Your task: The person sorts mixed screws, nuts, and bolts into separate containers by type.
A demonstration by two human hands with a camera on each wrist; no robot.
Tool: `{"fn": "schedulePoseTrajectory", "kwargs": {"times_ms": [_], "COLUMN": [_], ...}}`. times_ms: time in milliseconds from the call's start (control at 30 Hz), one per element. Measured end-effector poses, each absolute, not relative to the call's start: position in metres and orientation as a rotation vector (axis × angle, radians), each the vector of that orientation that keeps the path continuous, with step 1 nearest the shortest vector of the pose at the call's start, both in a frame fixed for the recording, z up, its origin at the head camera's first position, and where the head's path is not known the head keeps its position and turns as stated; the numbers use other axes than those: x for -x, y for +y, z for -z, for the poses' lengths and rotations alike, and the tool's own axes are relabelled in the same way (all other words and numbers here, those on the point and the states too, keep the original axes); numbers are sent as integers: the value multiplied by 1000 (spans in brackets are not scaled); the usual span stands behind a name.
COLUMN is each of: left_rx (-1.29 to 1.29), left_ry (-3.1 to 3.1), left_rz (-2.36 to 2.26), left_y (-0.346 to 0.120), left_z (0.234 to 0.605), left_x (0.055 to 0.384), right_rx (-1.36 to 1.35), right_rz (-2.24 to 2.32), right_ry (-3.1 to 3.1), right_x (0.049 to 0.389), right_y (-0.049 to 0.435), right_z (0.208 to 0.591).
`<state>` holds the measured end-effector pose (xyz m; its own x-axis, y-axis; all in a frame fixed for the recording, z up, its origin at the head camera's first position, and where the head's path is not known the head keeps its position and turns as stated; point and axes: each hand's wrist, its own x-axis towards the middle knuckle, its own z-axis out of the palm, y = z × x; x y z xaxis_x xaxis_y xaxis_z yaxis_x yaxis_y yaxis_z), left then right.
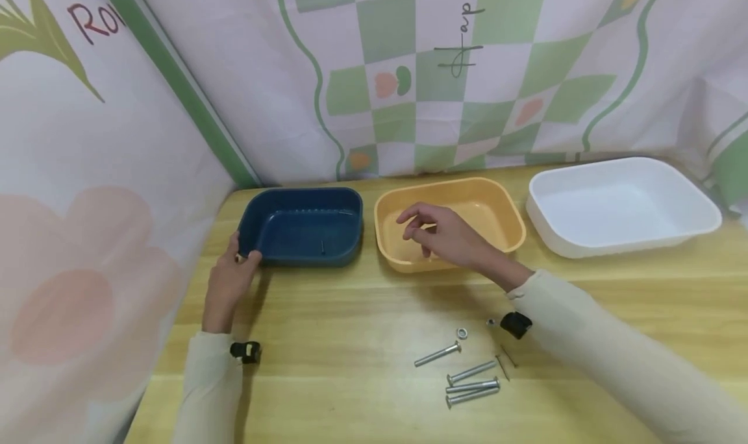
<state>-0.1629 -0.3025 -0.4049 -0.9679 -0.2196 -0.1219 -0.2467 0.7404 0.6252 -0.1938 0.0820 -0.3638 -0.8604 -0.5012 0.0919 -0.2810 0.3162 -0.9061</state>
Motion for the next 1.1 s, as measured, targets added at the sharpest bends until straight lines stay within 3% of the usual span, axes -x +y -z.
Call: {"fn": "schedulePoseTrajectory", "kwargs": {"times_ms": [1100], "left_rx": [443], "left_ry": [2909], "left_rz": [-1019], "left_y": [-294], "left_z": [402], "left_x": [161], "right_rx": [385], "right_rz": [1374], "right_ry": [2619], "right_x": [128], "right_y": [206], "right_z": [381]}}
